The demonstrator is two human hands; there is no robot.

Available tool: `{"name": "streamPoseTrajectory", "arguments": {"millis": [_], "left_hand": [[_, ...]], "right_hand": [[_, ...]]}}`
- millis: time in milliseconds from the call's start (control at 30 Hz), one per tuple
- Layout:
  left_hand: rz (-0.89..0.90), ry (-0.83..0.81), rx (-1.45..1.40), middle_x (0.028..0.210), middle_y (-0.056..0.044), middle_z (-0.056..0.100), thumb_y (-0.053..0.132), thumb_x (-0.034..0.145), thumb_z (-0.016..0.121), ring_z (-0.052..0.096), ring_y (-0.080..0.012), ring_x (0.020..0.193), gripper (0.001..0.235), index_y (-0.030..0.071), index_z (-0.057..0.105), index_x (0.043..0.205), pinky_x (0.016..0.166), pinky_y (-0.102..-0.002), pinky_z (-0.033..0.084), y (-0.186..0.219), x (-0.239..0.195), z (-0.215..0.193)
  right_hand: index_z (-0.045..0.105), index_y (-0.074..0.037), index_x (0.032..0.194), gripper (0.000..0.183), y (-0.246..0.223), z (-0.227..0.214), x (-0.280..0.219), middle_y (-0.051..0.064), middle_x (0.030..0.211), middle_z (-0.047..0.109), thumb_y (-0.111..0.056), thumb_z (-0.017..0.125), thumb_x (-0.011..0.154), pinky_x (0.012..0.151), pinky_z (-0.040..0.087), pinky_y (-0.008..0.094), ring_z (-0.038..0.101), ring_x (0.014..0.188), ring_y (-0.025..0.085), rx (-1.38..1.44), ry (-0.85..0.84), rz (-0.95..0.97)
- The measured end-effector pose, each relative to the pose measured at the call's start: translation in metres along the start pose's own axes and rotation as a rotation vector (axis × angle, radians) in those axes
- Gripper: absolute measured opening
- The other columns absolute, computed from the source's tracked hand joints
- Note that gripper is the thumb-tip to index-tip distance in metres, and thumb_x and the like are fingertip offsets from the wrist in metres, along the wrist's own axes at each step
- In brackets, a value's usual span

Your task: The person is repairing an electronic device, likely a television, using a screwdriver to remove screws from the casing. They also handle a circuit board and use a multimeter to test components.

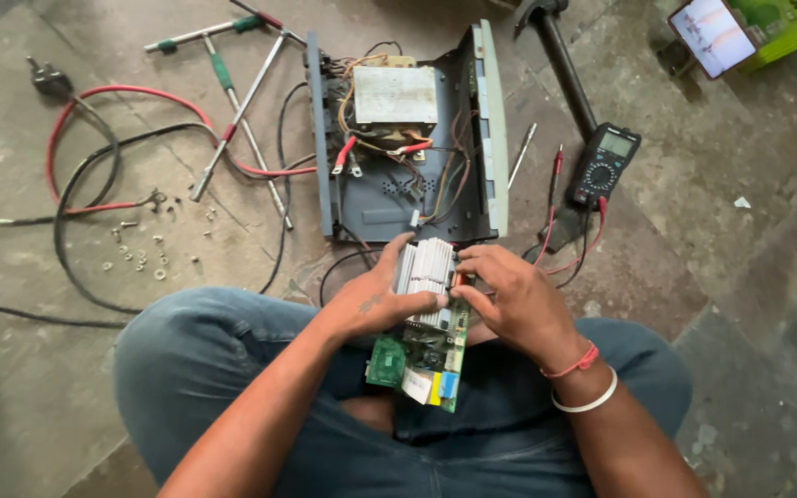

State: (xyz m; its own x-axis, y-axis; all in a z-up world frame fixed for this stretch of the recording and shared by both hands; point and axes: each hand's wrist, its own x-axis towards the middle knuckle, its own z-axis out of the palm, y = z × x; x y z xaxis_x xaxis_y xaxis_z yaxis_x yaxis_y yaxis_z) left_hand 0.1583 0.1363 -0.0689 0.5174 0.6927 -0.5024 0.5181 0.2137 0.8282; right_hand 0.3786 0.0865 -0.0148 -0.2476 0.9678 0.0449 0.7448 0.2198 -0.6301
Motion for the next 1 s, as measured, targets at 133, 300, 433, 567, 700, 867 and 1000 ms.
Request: {"name": "streamPoseTrajectory", "arguments": {"millis": [133,300,433,567,700,867,1000], "left_hand": [[-0.071,-0.044,-0.045,0.127,-0.025,0.066,0.068,0.063,0.077,0.068,-0.0312,0.119,0.132,-0.003,0.012,0.154,0.100,-0.036,0.050,-0.011,0.004,0.008],[-0.172,-0.030,0.003,0.121,-0.029,0.069,0.071,0.063,0.074,0.070,-0.0345,0.115,0.130,-0.002,0.017,0.155,0.098,-0.037,0.052,-0.025,0.013,0.015],[-0.176,-0.010,0.025,0.123,-0.028,0.068,0.072,0.064,0.072,0.069,-0.0353,0.116,0.126,0.001,0.022,0.155,0.100,-0.037,0.051,-0.032,0.017,0.017],[-0.159,0.010,0.032,0.125,-0.028,0.067,0.073,0.065,0.072,0.067,-0.0347,0.119,0.125,0.000,0.024,0.155,0.102,-0.036,0.049,-0.036,0.016,0.020],[-0.144,0.046,-0.002,0.125,-0.027,0.067,0.070,0.064,0.073,0.068,-0.0355,0.118,0.123,-0.001,0.026,0.153,0.101,-0.037,0.050,-0.037,0.015,0.023],[-0.165,0.097,-0.048,0.120,-0.026,0.070,0.072,0.071,0.062,0.069,-0.0354,0.115,0.110,0.003,0.030,0.151,0.099,-0.039,0.050,-0.035,0.013,0.029],[-0.137,0.155,-0.050,0.121,-0.027,0.065,0.073,0.077,0.060,0.068,-0.0378,0.115,0.104,0.003,0.034,0.150,0.100,-0.040,0.049,-0.033,0.014,0.032]], "right_hand": [[0.068,-0.006,0.103,0.021,0.009,0.014,-0.008,0.011,0.116,0.071,-0.016,0.075,0.085,0.079,0.057,0.040,0.071,0.098,0.033,-0.049,-0.030,-0.028],[0.066,-0.005,0.106,0.020,0.021,0.031,-0.012,0.011,0.110,0.072,-0.015,0.072,0.089,0.082,0.057,0.041,0.071,0.098,0.034,0.003,0.007,-0.061],[0.067,-0.005,0.107,0.021,0.020,0.038,-0.011,0.013,0.106,0.072,-0.015,0.071,0.089,0.080,0.056,0.043,0.071,0.094,0.035,-0.006,0.007,0.014],[0.067,-0.004,0.106,0.020,0.021,0.040,-0.011,0.014,0.103,0.073,-0.014,0.070,0.089,0.079,0.056,0.043,0.071,0.093,0.034,0.032,0.026,0.036],[0.069,-0.002,0.102,0.018,0.023,0.045,-0.010,0.014,0.102,0.073,-0.013,0.071,0.089,0.080,0.055,0.042,0.071,0.093,0.034,0.040,0.054,0.032],[0.071,-0.003,0.098,0.019,0.028,0.042,-0.003,0.012,0.101,0.074,-0.015,0.075,0.085,0.080,0.057,0.038,0.072,0.094,0.029,0.142,0.039,0.044],[0.070,-0.003,0.095,0.023,0.030,0.042,0.000,0.011,0.102,0.072,-0.013,0.077,0.076,0.081,0.056,0.039,0.070,0.095,0.030,0.127,0.024,0.012]]}}
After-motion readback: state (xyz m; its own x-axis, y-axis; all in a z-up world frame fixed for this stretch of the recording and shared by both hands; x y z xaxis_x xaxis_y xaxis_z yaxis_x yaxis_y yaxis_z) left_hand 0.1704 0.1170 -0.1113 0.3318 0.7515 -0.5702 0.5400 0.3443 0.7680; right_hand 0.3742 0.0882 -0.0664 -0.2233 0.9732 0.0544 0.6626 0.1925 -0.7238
